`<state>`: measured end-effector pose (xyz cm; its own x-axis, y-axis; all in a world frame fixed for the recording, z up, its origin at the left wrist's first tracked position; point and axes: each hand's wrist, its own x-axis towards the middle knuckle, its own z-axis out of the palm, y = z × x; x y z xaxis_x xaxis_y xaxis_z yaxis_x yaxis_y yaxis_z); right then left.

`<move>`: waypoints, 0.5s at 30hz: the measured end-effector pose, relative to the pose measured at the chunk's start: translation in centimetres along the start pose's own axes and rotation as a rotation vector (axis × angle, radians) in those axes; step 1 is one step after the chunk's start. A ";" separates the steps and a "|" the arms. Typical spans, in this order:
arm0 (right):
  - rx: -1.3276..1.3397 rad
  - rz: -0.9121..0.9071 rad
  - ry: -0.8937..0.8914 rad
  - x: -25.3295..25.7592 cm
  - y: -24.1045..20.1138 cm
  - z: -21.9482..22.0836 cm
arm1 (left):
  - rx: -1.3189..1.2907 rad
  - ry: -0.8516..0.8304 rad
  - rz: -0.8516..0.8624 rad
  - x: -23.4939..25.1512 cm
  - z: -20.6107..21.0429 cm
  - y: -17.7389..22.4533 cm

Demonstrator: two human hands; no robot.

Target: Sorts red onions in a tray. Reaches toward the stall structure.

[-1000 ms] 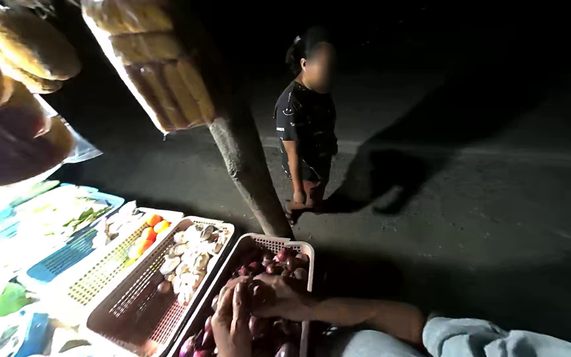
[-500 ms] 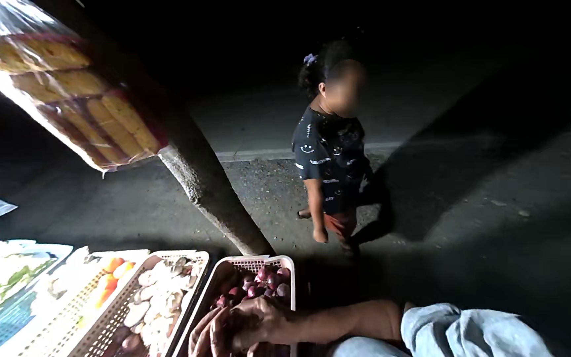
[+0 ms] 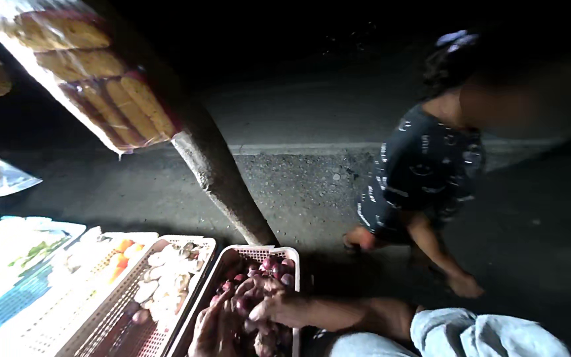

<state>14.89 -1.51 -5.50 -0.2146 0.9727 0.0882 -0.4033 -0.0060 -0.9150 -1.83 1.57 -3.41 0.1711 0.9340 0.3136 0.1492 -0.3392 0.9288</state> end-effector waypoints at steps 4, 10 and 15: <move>0.067 0.008 0.061 -0.3 0.0 -0.4 | 0.087 -0.026 0.031 -0.1 0.2 0.0; 0.198 0.048 0.167 0.1 0.4 -2.2 | 0.313 -0.163 0.000 -0.3 0.3 0.5; 0.248 0.138 0.205 1.0 1.4 -3.0 | 0.274 -0.192 -0.019 0.3 0.4 1.1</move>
<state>16.83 0.12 -7.91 -0.1095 0.9850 -0.1334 -0.5919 -0.1724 -0.7873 -1.24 1.39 -2.36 0.3419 0.9113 0.2296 0.4061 -0.3636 0.8384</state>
